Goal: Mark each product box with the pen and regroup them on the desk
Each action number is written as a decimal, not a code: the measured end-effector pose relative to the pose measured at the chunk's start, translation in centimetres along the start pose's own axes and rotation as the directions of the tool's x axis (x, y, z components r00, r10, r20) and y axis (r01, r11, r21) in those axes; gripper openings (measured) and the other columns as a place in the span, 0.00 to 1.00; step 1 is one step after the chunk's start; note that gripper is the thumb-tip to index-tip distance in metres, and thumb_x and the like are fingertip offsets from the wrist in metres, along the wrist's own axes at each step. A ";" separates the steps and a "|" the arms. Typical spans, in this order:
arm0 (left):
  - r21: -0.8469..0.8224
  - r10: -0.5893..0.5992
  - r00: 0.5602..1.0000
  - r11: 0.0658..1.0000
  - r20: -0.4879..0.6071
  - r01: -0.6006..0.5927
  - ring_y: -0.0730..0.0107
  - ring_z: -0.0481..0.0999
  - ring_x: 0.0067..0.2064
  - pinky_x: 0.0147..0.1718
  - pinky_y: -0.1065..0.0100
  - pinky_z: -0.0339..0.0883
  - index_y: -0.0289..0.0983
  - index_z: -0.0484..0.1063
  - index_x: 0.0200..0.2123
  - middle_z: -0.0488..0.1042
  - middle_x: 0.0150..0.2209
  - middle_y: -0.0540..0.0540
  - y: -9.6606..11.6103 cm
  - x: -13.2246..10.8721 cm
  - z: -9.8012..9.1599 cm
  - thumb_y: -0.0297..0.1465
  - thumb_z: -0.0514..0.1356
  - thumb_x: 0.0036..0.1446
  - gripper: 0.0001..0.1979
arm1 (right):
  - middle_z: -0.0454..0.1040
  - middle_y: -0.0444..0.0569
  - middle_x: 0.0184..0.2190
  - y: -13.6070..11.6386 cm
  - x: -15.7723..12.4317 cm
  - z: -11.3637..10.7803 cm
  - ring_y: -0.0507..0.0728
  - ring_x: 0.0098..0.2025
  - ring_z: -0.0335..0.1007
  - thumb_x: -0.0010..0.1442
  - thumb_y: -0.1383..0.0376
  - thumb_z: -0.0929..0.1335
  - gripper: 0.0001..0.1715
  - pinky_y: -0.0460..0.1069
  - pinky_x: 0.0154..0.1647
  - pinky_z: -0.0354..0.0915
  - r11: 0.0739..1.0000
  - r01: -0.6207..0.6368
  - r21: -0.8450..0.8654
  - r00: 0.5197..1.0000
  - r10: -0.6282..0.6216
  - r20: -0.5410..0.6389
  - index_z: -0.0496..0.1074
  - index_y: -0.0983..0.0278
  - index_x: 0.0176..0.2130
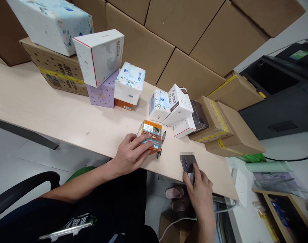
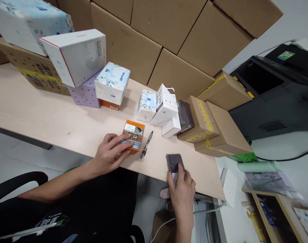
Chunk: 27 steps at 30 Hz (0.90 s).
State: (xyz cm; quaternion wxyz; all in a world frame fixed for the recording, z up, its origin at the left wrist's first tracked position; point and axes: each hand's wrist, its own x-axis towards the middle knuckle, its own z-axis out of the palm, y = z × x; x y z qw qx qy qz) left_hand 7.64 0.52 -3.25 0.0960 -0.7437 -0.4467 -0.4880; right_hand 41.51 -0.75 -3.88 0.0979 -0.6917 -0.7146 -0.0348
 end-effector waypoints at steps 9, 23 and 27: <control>-0.036 -0.009 1.000 0.999 0.005 0.009 0.54 0.79 0.58 0.47 0.55 0.71 0.39 0.70 0.59 0.78 0.59 0.35 0.0 0.0 -0.3 0.25 0.61 0.67 0.18 | 0.72 0.75 0.60 -0.9 0.6 -0.3 0.78 0.64 0.65 0.69 0.37 0.55 0.48 0.76 0.61 0.61 0.998 0.009 0.062 0.996 -0.004 -0.085 0.73 0.70 0.62; -0.521 -0.310 0.949 0.802 0.054 0.291 0.61 0.76 0.50 0.45 0.61 0.76 0.39 0.69 0.57 0.74 0.49 0.39 -0.7 -0.6 -1.1 0.42 0.49 0.76 0.18 | 0.63 0.68 0.63 -20.6 3.3 -2.6 0.75 0.62 0.67 0.68 0.42 0.65 0.41 0.76 0.58 0.67 0.838 0.197 0.509 0.980 -0.185 -0.075 0.63 0.61 0.70; -0.608 -0.395 0.916 0.710 0.073 0.354 0.63 0.75 0.48 0.45 0.61 0.74 0.40 0.70 0.57 0.74 0.50 0.40 -0.8 -0.8 -0.9 0.45 0.49 0.76 0.19 | 0.67 0.62 0.57 -19.3 4.4 -3.6 0.68 0.56 0.72 0.66 0.49 0.69 0.35 0.68 0.55 0.73 0.786 0.270 0.557 0.963 -0.207 -0.174 0.67 0.59 0.67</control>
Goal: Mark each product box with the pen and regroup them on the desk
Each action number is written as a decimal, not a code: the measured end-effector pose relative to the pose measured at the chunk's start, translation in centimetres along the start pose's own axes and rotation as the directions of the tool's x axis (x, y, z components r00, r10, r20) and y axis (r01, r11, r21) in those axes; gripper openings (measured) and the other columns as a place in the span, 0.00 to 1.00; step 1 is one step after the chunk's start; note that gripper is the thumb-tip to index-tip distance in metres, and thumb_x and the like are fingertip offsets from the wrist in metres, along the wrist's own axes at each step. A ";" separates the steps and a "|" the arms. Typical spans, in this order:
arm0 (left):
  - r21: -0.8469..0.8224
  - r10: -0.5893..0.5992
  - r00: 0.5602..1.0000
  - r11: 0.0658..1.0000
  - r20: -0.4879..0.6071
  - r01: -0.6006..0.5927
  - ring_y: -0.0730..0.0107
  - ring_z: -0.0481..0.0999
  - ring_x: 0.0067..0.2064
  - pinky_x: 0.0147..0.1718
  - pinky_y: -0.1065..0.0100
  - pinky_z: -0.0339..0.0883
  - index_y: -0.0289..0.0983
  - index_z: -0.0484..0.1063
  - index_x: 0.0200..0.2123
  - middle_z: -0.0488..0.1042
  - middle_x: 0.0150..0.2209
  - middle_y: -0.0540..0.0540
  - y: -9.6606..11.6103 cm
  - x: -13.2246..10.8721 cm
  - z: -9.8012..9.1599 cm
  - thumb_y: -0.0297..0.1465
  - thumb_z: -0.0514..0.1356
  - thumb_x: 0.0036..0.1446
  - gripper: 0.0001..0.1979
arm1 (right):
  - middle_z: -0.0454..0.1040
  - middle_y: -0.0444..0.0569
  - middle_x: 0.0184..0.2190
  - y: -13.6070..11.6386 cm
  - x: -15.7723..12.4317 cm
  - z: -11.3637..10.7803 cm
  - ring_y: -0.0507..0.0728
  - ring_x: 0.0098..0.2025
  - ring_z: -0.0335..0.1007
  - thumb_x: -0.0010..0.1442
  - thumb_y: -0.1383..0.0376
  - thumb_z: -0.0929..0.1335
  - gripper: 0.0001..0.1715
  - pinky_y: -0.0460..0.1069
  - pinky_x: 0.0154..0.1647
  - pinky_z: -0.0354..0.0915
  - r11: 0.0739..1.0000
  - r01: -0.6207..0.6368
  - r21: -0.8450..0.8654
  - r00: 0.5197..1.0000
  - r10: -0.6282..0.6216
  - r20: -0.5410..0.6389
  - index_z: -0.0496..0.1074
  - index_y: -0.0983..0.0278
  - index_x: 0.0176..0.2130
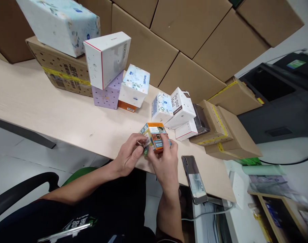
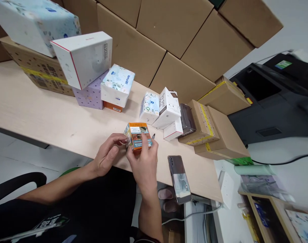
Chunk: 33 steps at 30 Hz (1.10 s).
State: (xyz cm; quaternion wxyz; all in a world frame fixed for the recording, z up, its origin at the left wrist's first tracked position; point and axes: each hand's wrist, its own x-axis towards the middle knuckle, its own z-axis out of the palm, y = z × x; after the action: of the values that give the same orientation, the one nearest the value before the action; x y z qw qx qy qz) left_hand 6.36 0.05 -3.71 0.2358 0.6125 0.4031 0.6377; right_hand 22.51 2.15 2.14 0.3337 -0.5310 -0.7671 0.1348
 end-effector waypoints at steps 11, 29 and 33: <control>-0.090 -0.239 0.971 0.968 -0.024 0.236 0.60 0.74 0.49 0.50 0.59 0.69 0.40 0.71 0.54 0.74 0.49 0.42 0.2 -0.2 -0.2 0.48 0.50 0.74 0.21 | 0.64 0.57 0.52 1.5 16.4 -1.5 0.67 0.56 0.68 0.63 0.50 0.68 0.37 0.67 0.57 0.68 0.962 0.114 -0.247 0.923 -0.194 -0.332 0.65 0.60 0.66; -0.243 -0.387 0.922 0.897 -0.024 0.370 0.60 0.73 0.48 0.49 0.59 0.68 0.40 0.73 0.51 0.76 0.47 0.43 0.2 0.2 -0.5 0.52 0.53 0.71 0.23 | 0.52 0.68 0.69 -11.7 16.9 7.4 0.77 0.66 0.59 0.70 0.43 0.63 0.38 0.74 0.55 0.66 0.962 0.195 -0.193 0.977 -0.209 -0.050 0.64 0.67 0.64; -0.256 -0.396 0.917 0.893 -0.052 0.372 0.61 0.74 0.47 0.48 0.60 0.69 0.40 0.74 0.49 0.76 0.46 0.44 0.3 0.4 -0.7 0.53 0.54 0.71 0.23 | 0.61 0.68 0.61 -11.7 17.9 9.1 0.74 0.58 0.69 0.66 0.46 0.68 0.33 0.71 0.52 0.70 0.966 0.113 -0.234 0.994 -0.110 0.025 0.69 0.68 0.58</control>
State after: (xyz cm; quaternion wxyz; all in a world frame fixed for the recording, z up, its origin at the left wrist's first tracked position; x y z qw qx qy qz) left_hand 5.66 0.08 -3.17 0.4086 0.4540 0.4475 0.6531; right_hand 4.24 15.05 8.56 0.2711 -0.5221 -0.8082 0.0270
